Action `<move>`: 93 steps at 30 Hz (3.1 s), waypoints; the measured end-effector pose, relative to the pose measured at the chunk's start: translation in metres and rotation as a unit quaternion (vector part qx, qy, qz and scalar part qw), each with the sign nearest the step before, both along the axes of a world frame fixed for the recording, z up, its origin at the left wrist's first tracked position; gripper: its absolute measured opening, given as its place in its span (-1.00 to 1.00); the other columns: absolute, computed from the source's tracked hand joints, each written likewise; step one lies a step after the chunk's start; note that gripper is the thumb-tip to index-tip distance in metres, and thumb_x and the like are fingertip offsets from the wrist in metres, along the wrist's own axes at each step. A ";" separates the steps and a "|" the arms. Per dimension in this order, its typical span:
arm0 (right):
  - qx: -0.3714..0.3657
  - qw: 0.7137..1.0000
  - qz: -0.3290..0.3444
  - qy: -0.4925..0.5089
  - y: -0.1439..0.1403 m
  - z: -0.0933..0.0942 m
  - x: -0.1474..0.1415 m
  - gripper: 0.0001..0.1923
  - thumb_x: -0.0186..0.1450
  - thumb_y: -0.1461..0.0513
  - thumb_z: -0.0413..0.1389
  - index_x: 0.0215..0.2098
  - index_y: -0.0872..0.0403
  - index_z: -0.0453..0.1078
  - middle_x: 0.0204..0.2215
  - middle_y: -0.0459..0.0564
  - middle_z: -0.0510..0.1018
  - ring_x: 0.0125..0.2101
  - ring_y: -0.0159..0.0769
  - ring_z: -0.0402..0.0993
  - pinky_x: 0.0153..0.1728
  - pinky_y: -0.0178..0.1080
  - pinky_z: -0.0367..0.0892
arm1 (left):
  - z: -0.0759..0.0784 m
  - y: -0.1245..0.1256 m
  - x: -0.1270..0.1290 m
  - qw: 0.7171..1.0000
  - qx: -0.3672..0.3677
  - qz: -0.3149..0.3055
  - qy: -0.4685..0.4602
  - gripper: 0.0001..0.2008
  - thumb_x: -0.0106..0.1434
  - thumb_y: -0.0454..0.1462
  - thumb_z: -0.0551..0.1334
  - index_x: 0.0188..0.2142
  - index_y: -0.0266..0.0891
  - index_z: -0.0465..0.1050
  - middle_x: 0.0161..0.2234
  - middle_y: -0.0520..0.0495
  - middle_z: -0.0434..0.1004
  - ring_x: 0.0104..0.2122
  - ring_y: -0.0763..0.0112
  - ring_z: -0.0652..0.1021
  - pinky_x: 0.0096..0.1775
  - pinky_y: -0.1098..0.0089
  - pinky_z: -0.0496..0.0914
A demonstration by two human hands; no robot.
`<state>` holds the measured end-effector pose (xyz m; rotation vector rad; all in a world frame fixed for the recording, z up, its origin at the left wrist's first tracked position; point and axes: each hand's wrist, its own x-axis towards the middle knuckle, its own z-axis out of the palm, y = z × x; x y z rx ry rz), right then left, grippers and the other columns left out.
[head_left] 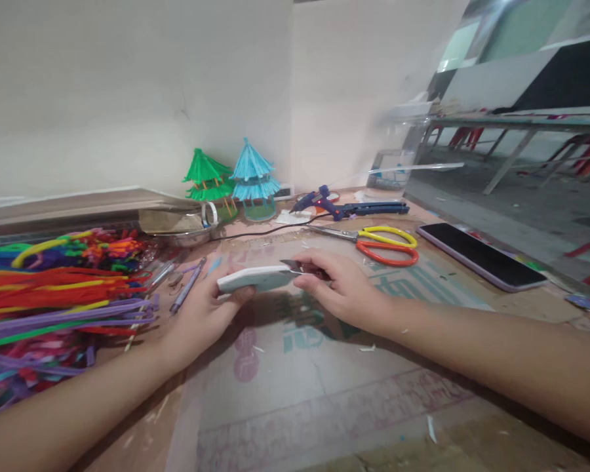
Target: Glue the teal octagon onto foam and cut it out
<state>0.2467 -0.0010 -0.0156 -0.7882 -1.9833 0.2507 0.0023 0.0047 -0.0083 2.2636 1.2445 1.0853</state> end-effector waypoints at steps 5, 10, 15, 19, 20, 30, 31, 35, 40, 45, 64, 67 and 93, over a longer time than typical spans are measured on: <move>0.091 0.995 -0.018 -0.025 0.002 0.002 0.007 -0.69 0.47 0.14 -0.02 -0.01 0.14 0.45 -0.29 0.06 0.61 -0.31 -0.26 0.52 -0.28 -0.24 0.40 | 0.005 -0.002 0.002 0.999 0.039 0.004 -0.004 -0.83 0.27 -0.18 0.17 -0.27 -0.15 0.51 -0.34 0.03 0.57 -0.32 0.32 0.55 -0.22 0.35 0.46; 0.145 0.987 -0.013 -0.071 0.002 0.003 0.007 -0.67 0.50 0.12 -0.06 -0.06 0.14 0.47 -0.37 0.03 0.58 -0.33 -0.25 0.48 -0.28 -0.23 0.37 | 0.007 -0.001 0.000 0.999 0.042 -0.004 0.016 -0.82 0.30 -0.18 0.17 -0.25 -0.13 0.54 -0.28 0.01 0.64 -0.25 0.25 0.58 -0.12 0.26 0.45; 0.155 0.983 -0.017 -0.095 0.000 0.003 0.006 -0.65 0.51 0.10 -0.09 -0.07 0.11 0.47 -0.38 0.01 0.55 -0.36 -0.26 0.43 -0.30 -0.25 0.31 | 0.002 0.002 -0.003 0.999 0.043 -0.028 0.014 -0.81 0.34 -0.18 0.17 -0.20 -0.09 0.56 -0.19 0.00 0.67 -0.12 0.18 0.57 0.01 0.15 0.38; 0.166 0.979 -0.006 -0.115 0.000 0.004 0.007 -0.63 0.51 0.10 -0.09 -0.09 0.15 0.48 -0.42 0.01 0.53 -0.38 -0.26 0.40 -0.32 -0.24 0.28 | 0.001 0.003 -0.004 0.998 0.029 -0.050 0.005 -0.83 0.34 -0.20 0.18 -0.17 -0.07 0.55 -0.17 0.01 0.66 -0.14 0.20 0.57 -0.04 0.18 0.42; 0.166 0.979 -0.007 -0.119 0.000 0.004 0.006 -0.62 0.51 0.10 -0.09 -0.09 0.15 0.48 -0.42 0.01 0.53 -0.39 -0.26 0.40 -0.32 -0.24 0.28 | 0.001 0.003 -0.004 0.998 0.028 -0.049 0.006 -0.83 0.34 -0.19 0.18 -0.17 -0.06 0.55 -0.16 0.00 0.66 -0.13 0.19 0.57 -0.04 0.17 0.42; 0.171 0.977 -0.007 -0.127 0.000 0.004 0.005 -0.60 0.51 0.11 -0.08 -0.14 0.21 0.51 -0.45 0.03 0.54 -0.41 -0.27 0.39 -0.36 -0.25 0.25 | 0.001 0.001 -0.004 0.998 0.027 -0.051 0.018 -0.82 0.35 -0.20 0.16 -0.17 -0.09 0.55 -0.17 0.00 0.65 -0.13 0.17 0.55 -0.03 0.15 0.39; 0.168 0.977 -0.005 -0.128 0.000 0.004 0.005 -0.61 0.51 0.12 -0.07 -0.14 0.20 0.51 -0.45 0.03 0.54 -0.41 -0.27 0.39 -0.36 -0.25 0.24 | 0.001 0.001 -0.004 0.998 0.027 -0.050 0.021 -0.82 0.35 -0.20 0.16 -0.18 -0.09 0.54 -0.17 -0.01 0.65 -0.13 0.17 0.55 -0.02 0.15 0.39; 0.165 0.977 -0.002 -0.132 -0.001 0.004 0.007 -0.64 0.50 0.12 -0.06 -0.15 0.16 0.50 -0.44 0.01 0.54 -0.42 -0.29 0.39 -0.38 -0.26 0.23 | 0.002 0.000 -0.003 0.998 0.023 -0.052 0.028 -0.82 0.34 -0.20 0.15 -0.19 -0.10 0.53 -0.17 -0.01 0.66 -0.14 0.18 0.56 0.00 0.15 0.38; 0.171 0.977 0.009 -0.127 0.001 0.004 0.008 -0.64 0.51 0.14 -0.08 -0.15 0.15 0.50 -0.44 0.01 0.54 -0.42 -0.30 0.39 -0.38 -0.27 0.24 | 0.003 0.000 -0.002 0.998 0.013 -0.061 0.013 -0.83 0.35 -0.20 0.15 -0.18 -0.10 0.52 -0.20 0.00 0.65 -0.16 0.23 0.58 -0.05 0.23 0.43; 0.166 0.979 0.010 -0.119 0.002 0.004 0.008 -0.67 0.51 0.17 -0.06 -0.15 0.15 0.51 -0.44 0.01 0.55 -0.40 -0.29 0.40 -0.37 -0.27 0.26 | 0.003 0.000 -0.001 0.998 0.011 -0.062 0.011 -0.81 0.36 -0.18 0.15 -0.19 -0.13 0.52 -0.22 -0.02 0.64 -0.17 0.25 0.59 -0.09 0.27 0.48; 0.169 0.977 0.004 -0.127 -0.008 0.005 0.002 -0.64 0.49 0.13 -0.04 -0.11 0.20 0.50 -0.42 0.04 0.54 -0.41 -0.26 0.38 -0.37 -0.24 0.26 | 0.004 -0.005 0.000 0.994 0.041 -0.088 0.044 -0.81 0.34 -0.28 0.11 -0.17 -0.17 0.50 -0.18 -0.06 0.66 -0.17 0.29 0.60 -0.08 0.29 0.49; 0.182 0.974 0.002 -0.131 -0.010 0.005 0.000 -0.63 0.50 0.13 -0.07 -0.11 0.19 0.50 -0.43 0.04 0.54 -0.42 -0.27 0.37 -0.39 -0.24 0.25 | 0.003 -0.005 -0.001 0.991 0.064 -0.098 0.057 -0.79 0.33 -0.33 0.08 -0.15 -0.19 0.49 -0.17 -0.08 0.65 -0.15 0.30 0.61 -0.07 0.29 0.49; 0.168 0.977 0.030 -0.129 -0.010 0.004 0.000 -0.68 0.49 0.14 -0.03 -0.07 0.15 0.48 -0.42 0.01 0.51 -0.39 -0.25 0.38 -0.37 -0.24 0.24 | -0.001 -0.005 0.000 0.987 0.080 -0.107 0.088 -0.73 0.29 -0.39 0.07 -0.13 -0.17 0.49 -0.16 -0.08 0.65 -0.15 0.27 0.61 -0.08 0.27 0.50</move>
